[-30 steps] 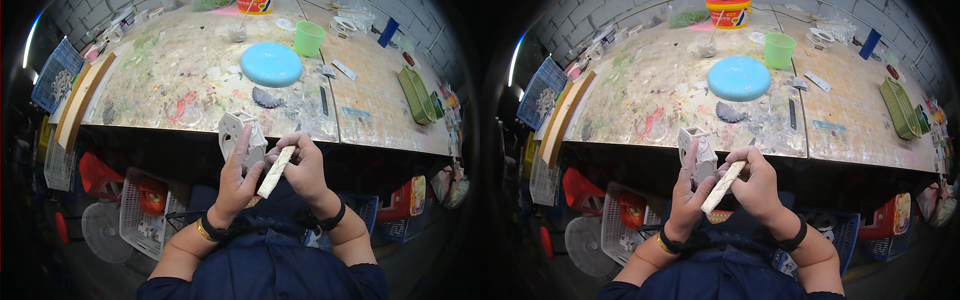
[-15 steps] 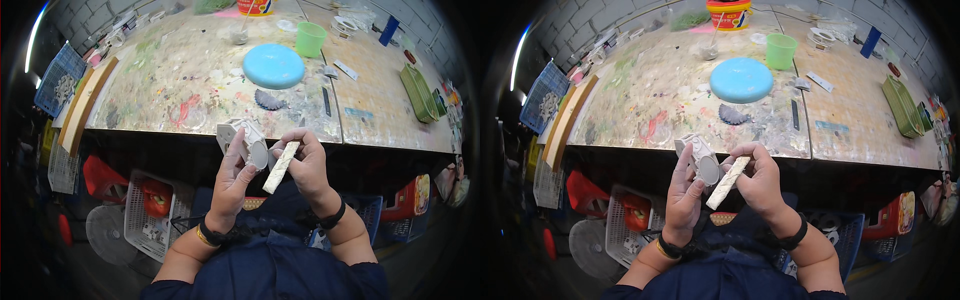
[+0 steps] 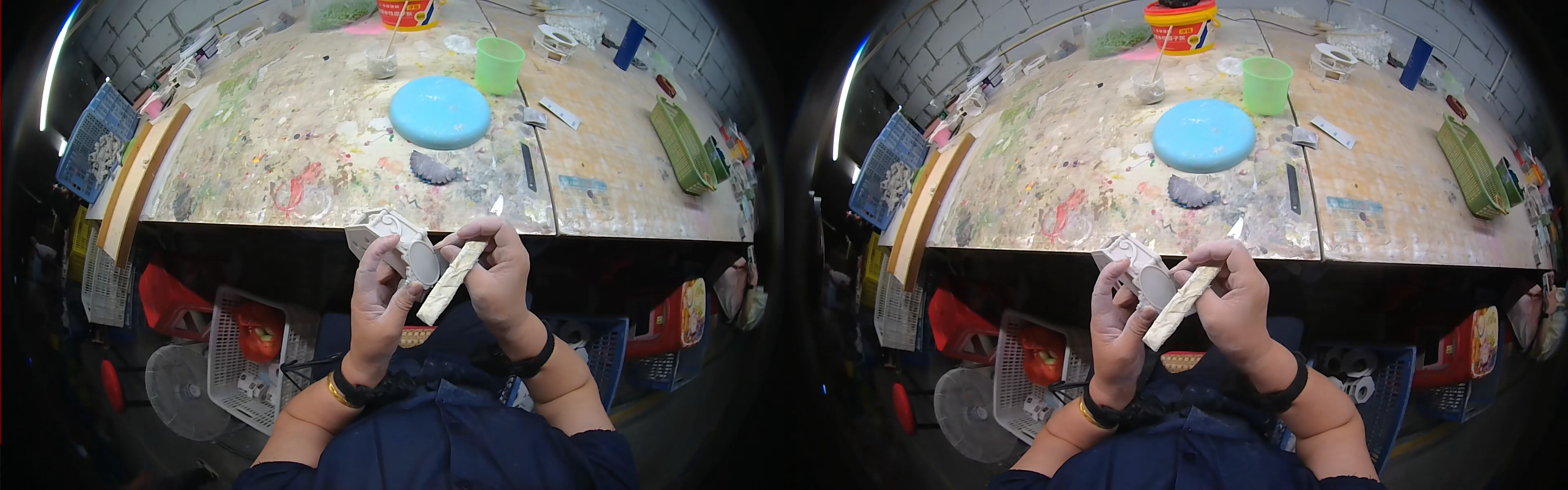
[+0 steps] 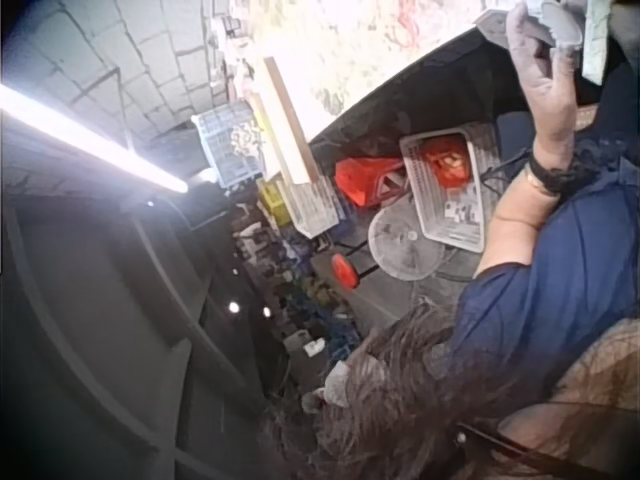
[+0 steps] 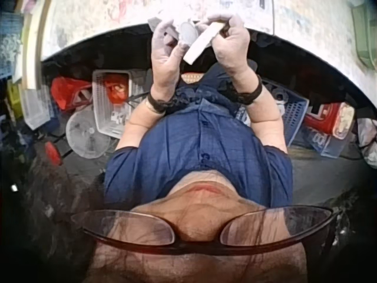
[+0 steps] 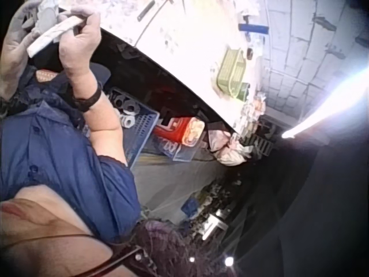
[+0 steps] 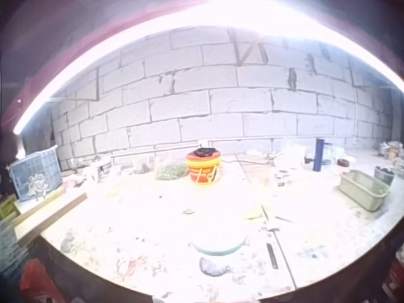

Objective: The person is using a brush to clean or apply material to a white plastic/composite mold part.

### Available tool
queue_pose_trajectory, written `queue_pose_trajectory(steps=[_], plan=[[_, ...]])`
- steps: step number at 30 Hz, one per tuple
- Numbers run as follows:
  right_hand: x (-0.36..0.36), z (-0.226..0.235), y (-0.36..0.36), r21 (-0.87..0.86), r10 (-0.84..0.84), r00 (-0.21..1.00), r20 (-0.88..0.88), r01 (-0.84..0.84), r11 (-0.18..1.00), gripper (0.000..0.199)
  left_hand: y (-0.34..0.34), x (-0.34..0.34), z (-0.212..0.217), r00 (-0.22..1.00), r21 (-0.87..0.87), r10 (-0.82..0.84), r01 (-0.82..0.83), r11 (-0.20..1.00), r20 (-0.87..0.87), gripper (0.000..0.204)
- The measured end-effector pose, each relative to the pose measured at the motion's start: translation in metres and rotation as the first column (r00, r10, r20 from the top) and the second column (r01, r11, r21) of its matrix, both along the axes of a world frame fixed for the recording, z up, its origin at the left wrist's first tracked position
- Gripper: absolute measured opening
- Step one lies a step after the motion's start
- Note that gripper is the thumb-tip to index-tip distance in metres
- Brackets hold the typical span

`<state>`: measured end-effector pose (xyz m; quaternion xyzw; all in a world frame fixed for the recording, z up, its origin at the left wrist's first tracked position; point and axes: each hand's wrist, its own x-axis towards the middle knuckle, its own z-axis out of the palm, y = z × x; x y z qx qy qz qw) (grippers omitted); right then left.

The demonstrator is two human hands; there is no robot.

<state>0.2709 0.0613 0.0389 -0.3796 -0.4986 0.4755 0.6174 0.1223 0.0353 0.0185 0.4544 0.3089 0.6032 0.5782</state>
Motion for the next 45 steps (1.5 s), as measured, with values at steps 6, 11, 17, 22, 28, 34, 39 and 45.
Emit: queue_pose_trajectory(steps=[6,11,17,22,28,34,39,45], plan=[[0.000,-0.003,0.006,-0.041,0.033,0.999,-0.039,-0.035,0.999,0.022,0.005,-0.003,-0.009,0.999,0.084,0.041,-0.039,0.996,-0.025,0.057],[0.008,0.005,0.020,-0.174,0.117,0.992,-0.057,-0.125,0.977,0.027,0.021,-0.003,-0.019,0.999,0.144,0.023,-0.027,0.989,0.028,0.056],[0.011,0.022,0.043,-0.072,0.187,0.969,0.161,-0.177,0.981,0.037,0.035,0.012,-0.017,0.977,0.248,0.211,-0.210,0.946,0.021,0.056],[0.005,0.038,0.054,-0.029,0.165,0.879,0.448,-0.170,0.985,0.058,0.045,0.017,-0.018,0.953,0.204,0.265,-0.290,0.935,0.145,0.056],[-0.007,0.042,0.052,0.193,-0.031,0.744,0.667,-0.132,0.972,0.068,0.045,0.019,-0.022,0.931,0.255,0.344,-0.364,0.896,0.120,0.061],[-0.017,0.042,0.045,0.342,-0.182,0.663,0.726,-0.119,0.932,0.068,0.042,0.013,-0.021,0.937,0.226,0.340,-0.350,0.909,0.085,0.058],[-0.017,0.040,0.054,0.336,-0.185,0.689,0.701,-0.090,0.938,0.063,0.037,-0.017,-0.007,0.966,0.016,0.226,-0.230,0.973,0.124,0.057],[-0.012,0.042,0.059,0.295,-0.138,0.723,0.676,-0.094,0.951,0.057,0.054,-0.072,0.039,0.314,0.649,0.642,-0.099,0.755,-0.699,0.074]])
